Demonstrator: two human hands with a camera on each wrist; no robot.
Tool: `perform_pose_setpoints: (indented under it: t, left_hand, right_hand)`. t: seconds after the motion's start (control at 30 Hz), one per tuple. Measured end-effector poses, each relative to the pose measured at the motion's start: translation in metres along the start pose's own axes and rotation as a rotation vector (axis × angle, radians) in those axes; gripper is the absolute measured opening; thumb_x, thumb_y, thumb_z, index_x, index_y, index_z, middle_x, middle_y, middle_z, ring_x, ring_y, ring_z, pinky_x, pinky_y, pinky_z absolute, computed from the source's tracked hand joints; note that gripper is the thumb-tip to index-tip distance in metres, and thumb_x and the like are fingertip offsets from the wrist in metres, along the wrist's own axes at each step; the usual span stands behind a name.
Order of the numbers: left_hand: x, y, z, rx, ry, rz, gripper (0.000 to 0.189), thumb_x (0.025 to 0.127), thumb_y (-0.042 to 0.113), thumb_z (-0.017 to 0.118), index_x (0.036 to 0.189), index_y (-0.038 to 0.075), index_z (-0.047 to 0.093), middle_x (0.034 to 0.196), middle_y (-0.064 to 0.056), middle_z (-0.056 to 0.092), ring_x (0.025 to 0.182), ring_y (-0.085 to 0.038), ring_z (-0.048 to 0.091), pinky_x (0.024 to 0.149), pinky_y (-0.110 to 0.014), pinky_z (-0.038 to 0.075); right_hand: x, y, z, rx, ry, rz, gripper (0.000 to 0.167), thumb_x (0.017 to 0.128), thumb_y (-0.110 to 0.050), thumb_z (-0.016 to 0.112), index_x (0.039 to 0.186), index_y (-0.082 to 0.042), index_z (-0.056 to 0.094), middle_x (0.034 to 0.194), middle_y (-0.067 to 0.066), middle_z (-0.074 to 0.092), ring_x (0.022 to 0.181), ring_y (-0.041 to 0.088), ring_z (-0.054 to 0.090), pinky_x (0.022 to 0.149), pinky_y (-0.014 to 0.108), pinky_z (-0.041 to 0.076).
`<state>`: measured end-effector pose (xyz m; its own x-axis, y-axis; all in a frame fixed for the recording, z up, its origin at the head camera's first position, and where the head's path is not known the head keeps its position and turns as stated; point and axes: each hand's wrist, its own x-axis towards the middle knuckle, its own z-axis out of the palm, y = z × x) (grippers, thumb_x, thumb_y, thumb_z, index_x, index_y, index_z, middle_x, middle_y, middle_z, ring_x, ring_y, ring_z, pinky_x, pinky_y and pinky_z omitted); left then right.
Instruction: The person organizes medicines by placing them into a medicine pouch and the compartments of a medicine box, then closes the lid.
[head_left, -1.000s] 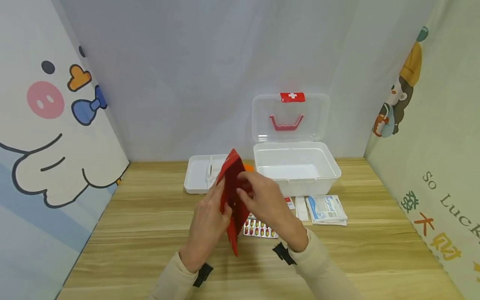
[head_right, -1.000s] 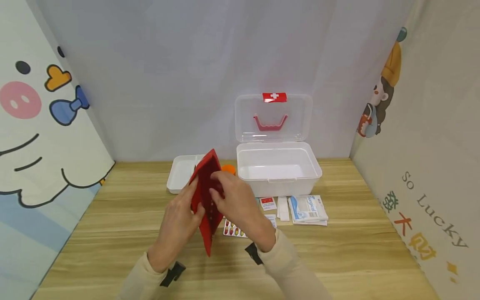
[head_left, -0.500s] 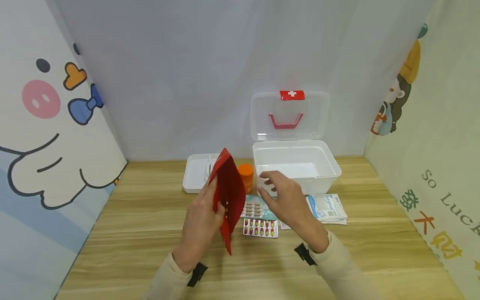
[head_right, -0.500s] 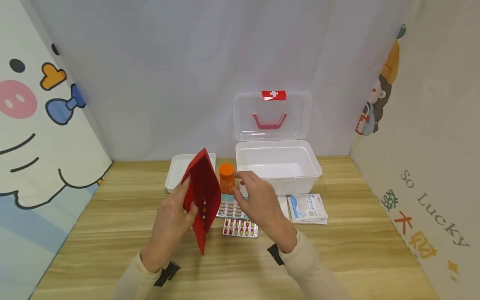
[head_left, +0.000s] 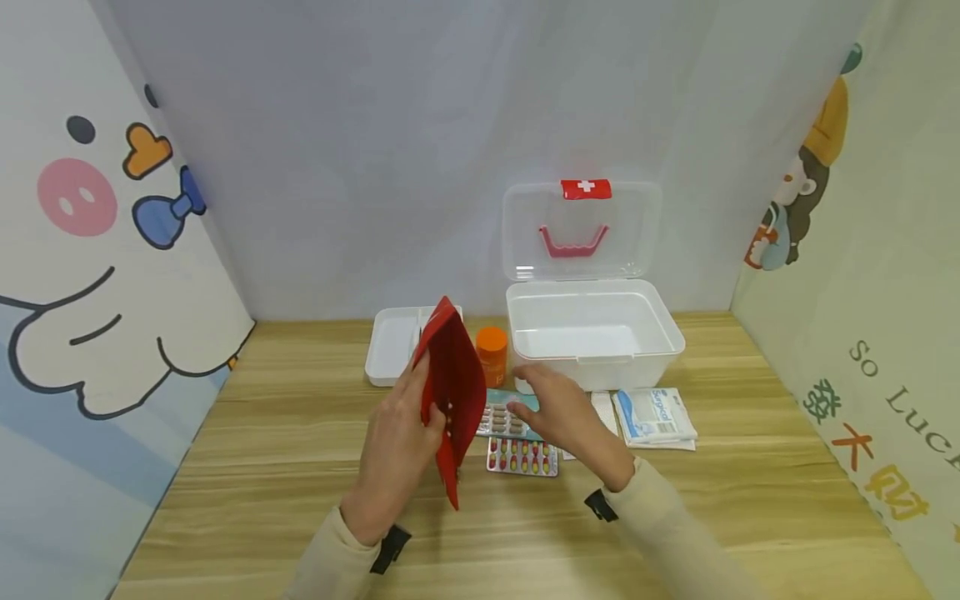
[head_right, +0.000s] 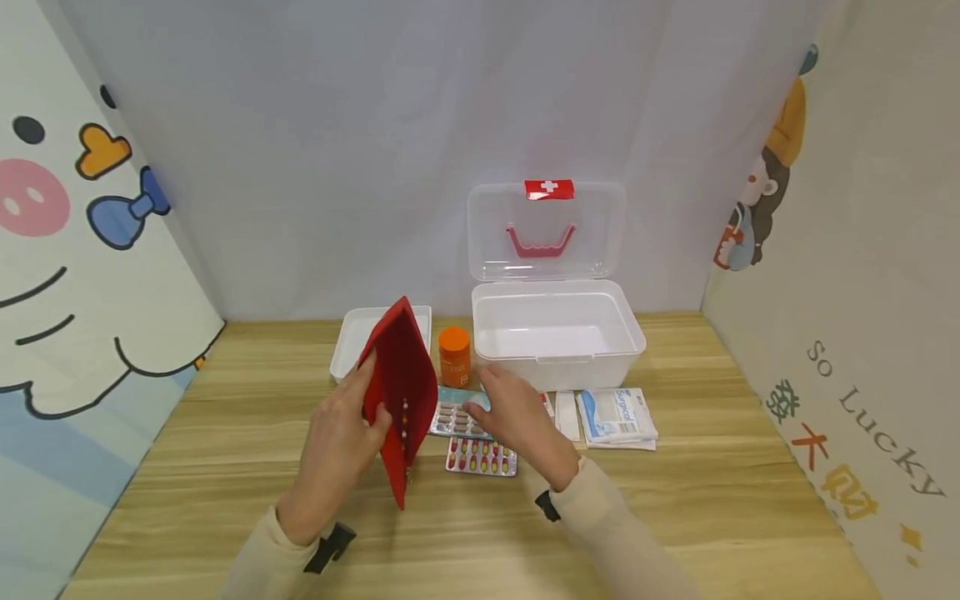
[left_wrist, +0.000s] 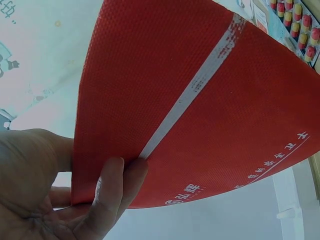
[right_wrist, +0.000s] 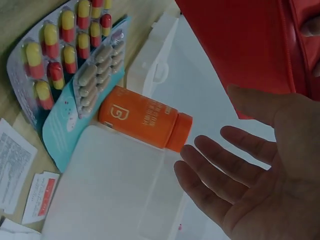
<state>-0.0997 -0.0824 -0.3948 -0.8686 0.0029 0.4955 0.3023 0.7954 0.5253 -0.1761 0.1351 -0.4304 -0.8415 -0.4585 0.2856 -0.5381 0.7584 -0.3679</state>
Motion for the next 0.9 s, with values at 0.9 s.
perform_pose_setpoints:
  t: [0.9]
  left_hand:
    - [0.000, -0.006, 0.004, 0.006, -0.010, -0.010, 0.069, 0.081, -0.003, 0.072, 0.145, -0.001, 0.045, 0.136, -0.023, 0.058, 0.089, -0.037, 0.071, 0.073, -0.044, 0.061]
  right_hand:
    - [0.018, 0.015, 0.070, -0.084, -0.261, 0.039, 0.049, 0.085, -0.024, 0.075, 0.128, -0.003, 0.062, 0.119, 0.016, 0.066, 0.101, 0.033, 0.068, 0.084, 0.044, 0.058]
